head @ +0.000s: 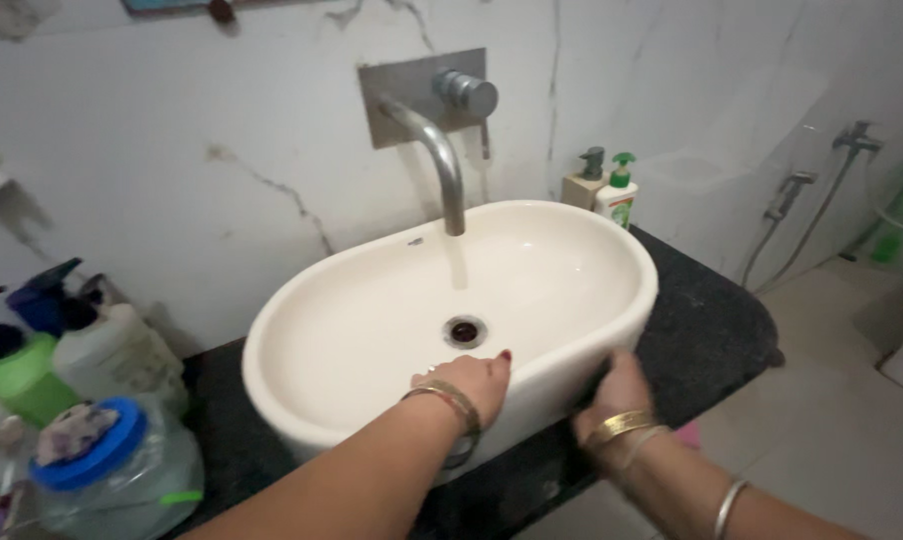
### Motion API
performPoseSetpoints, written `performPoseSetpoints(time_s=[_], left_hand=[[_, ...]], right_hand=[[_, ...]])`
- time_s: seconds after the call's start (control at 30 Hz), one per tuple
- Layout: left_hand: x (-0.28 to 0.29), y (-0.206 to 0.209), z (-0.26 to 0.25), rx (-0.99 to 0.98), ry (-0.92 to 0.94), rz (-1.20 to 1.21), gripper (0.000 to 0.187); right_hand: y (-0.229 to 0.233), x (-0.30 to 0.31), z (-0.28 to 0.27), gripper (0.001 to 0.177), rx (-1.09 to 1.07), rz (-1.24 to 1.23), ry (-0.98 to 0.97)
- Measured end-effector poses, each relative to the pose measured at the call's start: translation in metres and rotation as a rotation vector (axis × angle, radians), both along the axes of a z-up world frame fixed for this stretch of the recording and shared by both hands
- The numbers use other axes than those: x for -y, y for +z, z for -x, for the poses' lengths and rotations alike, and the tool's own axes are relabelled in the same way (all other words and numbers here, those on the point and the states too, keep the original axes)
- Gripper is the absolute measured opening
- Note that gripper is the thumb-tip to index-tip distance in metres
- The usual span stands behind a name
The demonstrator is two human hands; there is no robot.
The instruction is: The person scrubs a white bathroom sink with a green sponge under running water. They wipe the basin, rim, and drain area repeatedly, rinsing the sponge periodically. The sink remains wet throughout the process.
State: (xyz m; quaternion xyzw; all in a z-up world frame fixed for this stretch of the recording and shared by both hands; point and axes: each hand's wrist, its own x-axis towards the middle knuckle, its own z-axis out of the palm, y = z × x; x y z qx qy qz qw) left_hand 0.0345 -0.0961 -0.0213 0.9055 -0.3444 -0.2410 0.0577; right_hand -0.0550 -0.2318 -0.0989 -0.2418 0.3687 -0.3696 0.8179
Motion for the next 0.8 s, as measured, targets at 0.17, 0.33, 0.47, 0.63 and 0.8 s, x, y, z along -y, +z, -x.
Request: performPoseSetpoints(time_s=[0.17,0.33,0.47,0.63,0.8], left_hand=[[-0.001,0.004,0.001,0.032,-0.05,-0.013,0.059],[0.003,-0.006,-0.006,0.027,-0.083,-0.018,0.056],[0.012,-0.023,-0.019,0.118,-0.281,0.012,0.054],[0.033,-0.04,-0.024,-0.017,-0.188,0.187,0.052],[0.073,-0.05,-0.013,-0.022,-0.27,0.31,0.055]], right_hand=[[-0.003,-0.035,-0.015,0.064,-0.096,-0.044,0.029],[0.0,0.031,-0.009,0.065,-0.077,0.179,-0.096],[-0.016,0.069,0.004,0.059,-0.079,0.062,-0.031],[-0.036,0.009,-0.008,0.055,-0.008,0.098,0.051],[-0.003,0.014,-0.006,0.06,-0.185,0.217,-0.074]])
